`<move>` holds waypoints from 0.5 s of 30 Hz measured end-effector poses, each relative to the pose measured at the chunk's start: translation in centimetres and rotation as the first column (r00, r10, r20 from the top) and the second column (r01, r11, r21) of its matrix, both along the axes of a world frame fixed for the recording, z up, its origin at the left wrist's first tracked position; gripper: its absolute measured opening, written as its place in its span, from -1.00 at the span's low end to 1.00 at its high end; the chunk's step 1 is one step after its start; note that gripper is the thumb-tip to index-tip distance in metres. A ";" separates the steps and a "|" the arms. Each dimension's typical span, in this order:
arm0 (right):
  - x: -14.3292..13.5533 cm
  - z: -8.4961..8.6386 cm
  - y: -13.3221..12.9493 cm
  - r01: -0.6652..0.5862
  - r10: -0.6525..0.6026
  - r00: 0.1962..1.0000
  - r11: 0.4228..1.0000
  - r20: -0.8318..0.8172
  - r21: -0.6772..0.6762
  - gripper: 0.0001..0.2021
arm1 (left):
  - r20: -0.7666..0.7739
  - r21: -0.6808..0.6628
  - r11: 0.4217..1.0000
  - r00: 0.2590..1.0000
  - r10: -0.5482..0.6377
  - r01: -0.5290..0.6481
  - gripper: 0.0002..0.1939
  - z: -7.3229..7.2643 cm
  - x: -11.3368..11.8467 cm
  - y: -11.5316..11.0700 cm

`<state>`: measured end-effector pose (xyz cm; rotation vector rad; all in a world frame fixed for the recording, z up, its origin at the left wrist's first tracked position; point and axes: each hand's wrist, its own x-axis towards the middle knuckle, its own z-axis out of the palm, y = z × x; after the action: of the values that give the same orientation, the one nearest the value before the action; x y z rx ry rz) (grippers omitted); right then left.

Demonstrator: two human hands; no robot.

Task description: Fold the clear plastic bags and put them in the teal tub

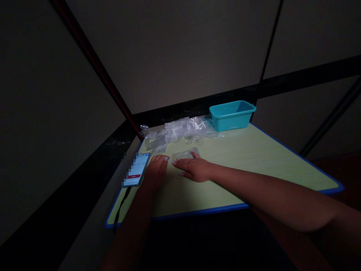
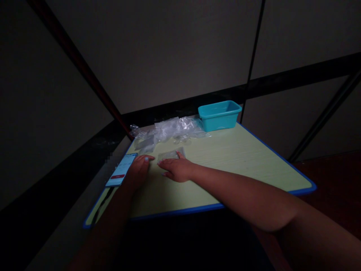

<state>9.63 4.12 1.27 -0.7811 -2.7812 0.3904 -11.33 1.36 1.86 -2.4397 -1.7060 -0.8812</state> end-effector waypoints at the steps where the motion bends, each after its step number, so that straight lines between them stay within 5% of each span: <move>1: 0.0 -0.1 0.0 -0.001 0.001 1.000 1.000 -0.002 0.005 -0.49 | 0.014 -0.011 1.000 1.000 -0.014 0.014 -0.55 0.0 0.1 -0.1; 7: -0.1 0.1 0.1 -0.004 0.004 1.000 1.000 0.014 0.007 -0.47 | 0.061 -0.212 0.965 0.987 -0.145 0.155 -0.49 -0.6 0.5 -0.4; 15: -0.1 0.4 0.0 -0.007 0.007 0.999 1.000 0.042 -0.002 -0.46 | 0.071 -0.320 0.944 0.996 -0.057 0.077 -0.45 -0.8 0.5 -0.3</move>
<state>9.48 4.11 1.63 -0.7890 -2.8232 0.3825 -10.88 1.07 1.09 -2.7145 -1.9366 -0.7401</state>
